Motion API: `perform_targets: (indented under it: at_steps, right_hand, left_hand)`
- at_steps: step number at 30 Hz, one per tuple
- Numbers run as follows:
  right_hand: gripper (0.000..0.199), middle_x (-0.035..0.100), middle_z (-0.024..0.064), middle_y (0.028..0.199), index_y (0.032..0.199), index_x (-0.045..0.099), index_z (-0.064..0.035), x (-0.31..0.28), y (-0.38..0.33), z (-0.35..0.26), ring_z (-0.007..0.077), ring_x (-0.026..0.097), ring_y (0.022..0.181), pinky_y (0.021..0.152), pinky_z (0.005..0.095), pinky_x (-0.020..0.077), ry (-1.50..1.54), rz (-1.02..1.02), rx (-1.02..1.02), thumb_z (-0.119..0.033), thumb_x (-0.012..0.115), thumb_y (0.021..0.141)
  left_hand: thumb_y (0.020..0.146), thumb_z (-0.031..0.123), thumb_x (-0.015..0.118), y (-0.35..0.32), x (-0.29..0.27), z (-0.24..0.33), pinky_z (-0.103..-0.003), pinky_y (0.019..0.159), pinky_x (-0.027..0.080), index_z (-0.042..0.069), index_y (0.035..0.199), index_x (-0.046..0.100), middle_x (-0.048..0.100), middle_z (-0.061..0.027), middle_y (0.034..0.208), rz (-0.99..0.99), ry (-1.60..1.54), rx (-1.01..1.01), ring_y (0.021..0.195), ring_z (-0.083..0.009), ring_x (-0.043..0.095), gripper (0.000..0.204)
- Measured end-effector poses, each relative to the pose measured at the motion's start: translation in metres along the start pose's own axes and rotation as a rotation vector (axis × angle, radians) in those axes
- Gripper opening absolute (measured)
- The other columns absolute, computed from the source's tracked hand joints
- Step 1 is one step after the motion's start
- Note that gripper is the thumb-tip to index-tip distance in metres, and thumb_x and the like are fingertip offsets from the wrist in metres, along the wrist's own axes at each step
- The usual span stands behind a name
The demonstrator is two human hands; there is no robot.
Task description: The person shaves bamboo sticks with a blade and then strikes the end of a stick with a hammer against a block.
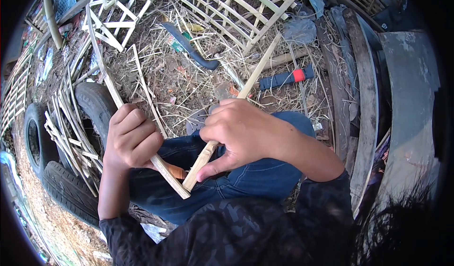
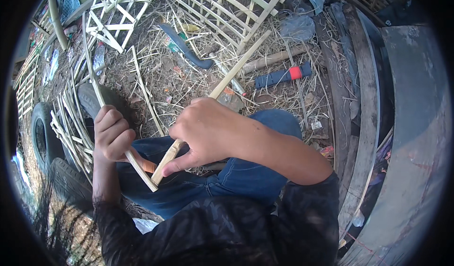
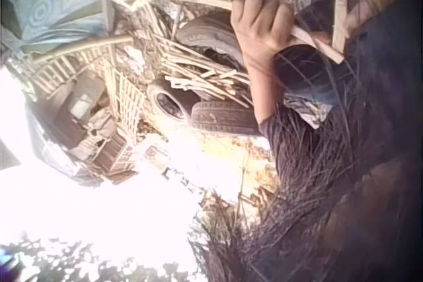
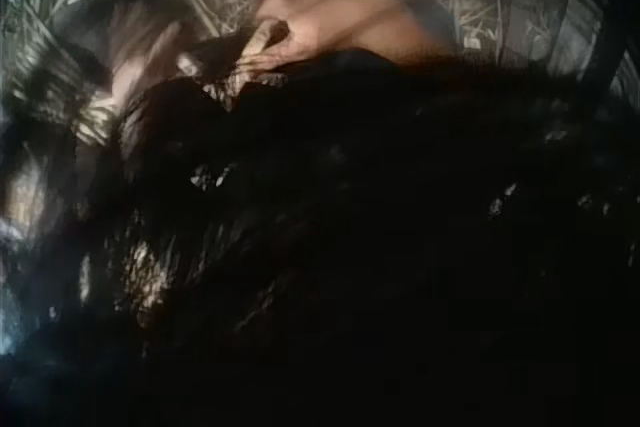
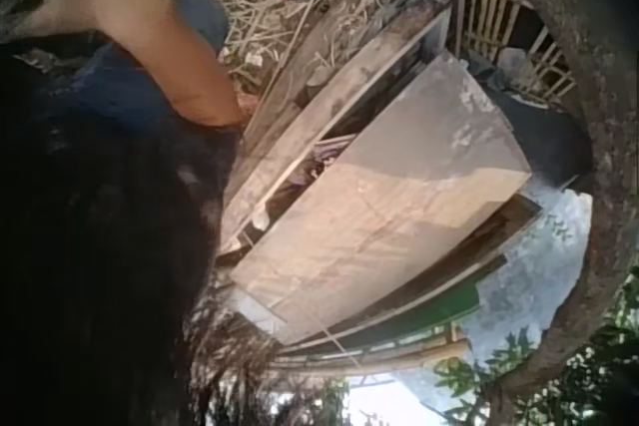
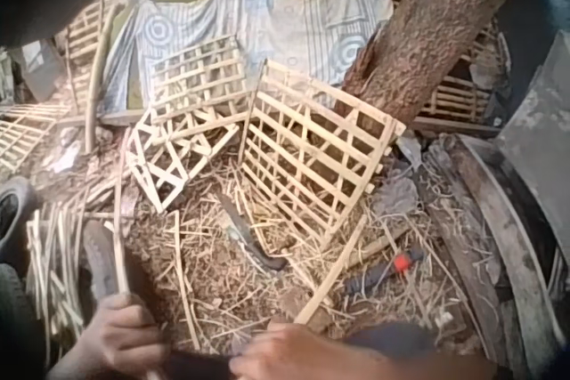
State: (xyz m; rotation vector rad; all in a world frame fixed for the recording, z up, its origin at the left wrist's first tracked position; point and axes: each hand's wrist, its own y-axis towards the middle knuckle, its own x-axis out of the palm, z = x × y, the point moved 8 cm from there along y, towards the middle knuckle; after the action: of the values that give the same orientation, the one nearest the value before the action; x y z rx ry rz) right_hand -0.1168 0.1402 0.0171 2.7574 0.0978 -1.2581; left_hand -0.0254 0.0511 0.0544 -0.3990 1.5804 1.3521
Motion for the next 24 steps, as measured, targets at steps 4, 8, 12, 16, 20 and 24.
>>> perform_targets:
  at_steps: [4, 8, 12, 16, 20, 24]
  right_hand:
    - [0.062, 0.053, 0.0088, 0.055, 0.059, 0.057, -0.0037, 0.008, 0.0, 0.003, 0.0299, 0.058, 0.059, 0.064, 0.0384, 0.045, -0.004, -0.045, 0.032, -0.063, 0.067, 0.075]
    - [0.06, 0.058, 0.0148, 0.06, 0.064, 0.06, 0.0, 0.002, 0.0, 0.066, 0.0353, 0.06, 0.061, 0.061, 0.0424, 0.046, -0.027, -0.121, 0.236, -0.059, 0.068, 0.076]
    - [0.067, 0.061, 0.0194, 0.064, 0.066, 0.064, 0.001, -0.016, -0.022, 0.142, 0.0387, 0.062, 0.067, 0.065, 0.0444, 0.0494, -0.165, -0.018, 0.305, -0.065, 0.062, 0.077]
    - [0.063, 0.063, 0.0158, 0.07, 0.073, 0.068, -0.002, 0.021, -0.038, 0.214, 0.0338, 0.063, 0.076, 0.076, 0.0419, 0.0469, -0.35, -0.043, 0.273, -0.065, 0.061, 0.078]
    - [0.061, 0.065, 0.0123, 0.075, 0.081, 0.071, -0.0053, 0.065, -0.069, 0.276, 0.0284, 0.063, 0.083, 0.084, 0.0389, 0.0428, -0.402, -0.047, 0.446, -0.065, 0.06, 0.078]
    - [0.06, 0.066, 0.0119, 0.077, 0.082, 0.072, -0.0067, 0.109, -0.093, 0.32, 0.0269, 0.063, 0.08, 0.082, 0.0375, 0.0428, -0.4, -0.043, 0.476, -0.065, 0.06, 0.078]
  left_hand:
    - [0.046, 0.04, 0.058, -0.006, 0.0, 0.0, -0.034, 0.058, 0.038, 0.007, 0.06, 0.045, 0.043, -0.0032, 0.059, -0.1, 0.028, -0.046, 0.06, -0.022, 0.045, 0.038]
    - [0.055, 0.072, 0.06, -0.012, 0.056, -0.027, -0.035, 0.072, 0.039, 0.006, 0.077, 0.052, 0.051, -0.0063, 0.078, -0.432, -0.023, -0.188, 0.077, -0.0244, 0.048, 0.07]
    - [0.056, 0.078, 0.057, 0.009, 0.146, -0.038, -0.036, 0.079, 0.038, 0.004, 0.089, 0.057, 0.051, -0.0081, 0.084, -0.589, -0.08, -0.069, 0.086, -0.0245, 0.049, 0.081]
    - [0.059, 0.078, 0.055, -0.013, 0.209, -0.075, -0.036, 0.081, 0.038, 0.005, 0.087, 0.057, 0.051, -0.0071, 0.081, -0.622, -0.083, -0.011, 0.086, -0.0243, 0.049, 0.079]
    - [0.061, 0.08, 0.05, -0.039, 0.258, -0.108, -0.033, 0.082, 0.038, 0.007, 0.087, 0.06, 0.054, -0.0057, 0.081, -0.604, -0.052, -0.057, 0.09, -0.0223, 0.05, 0.078]
    - [0.065, 0.082, 0.047, -0.051, 0.314, -0.122, -0.034, 0.083, 0.037, 0.007, 0.089, 0.064, 0.054, -0.006, 0.081, -0.668, -0.079, -0.157, 0.09, -0.022, 0.049, 0.081]
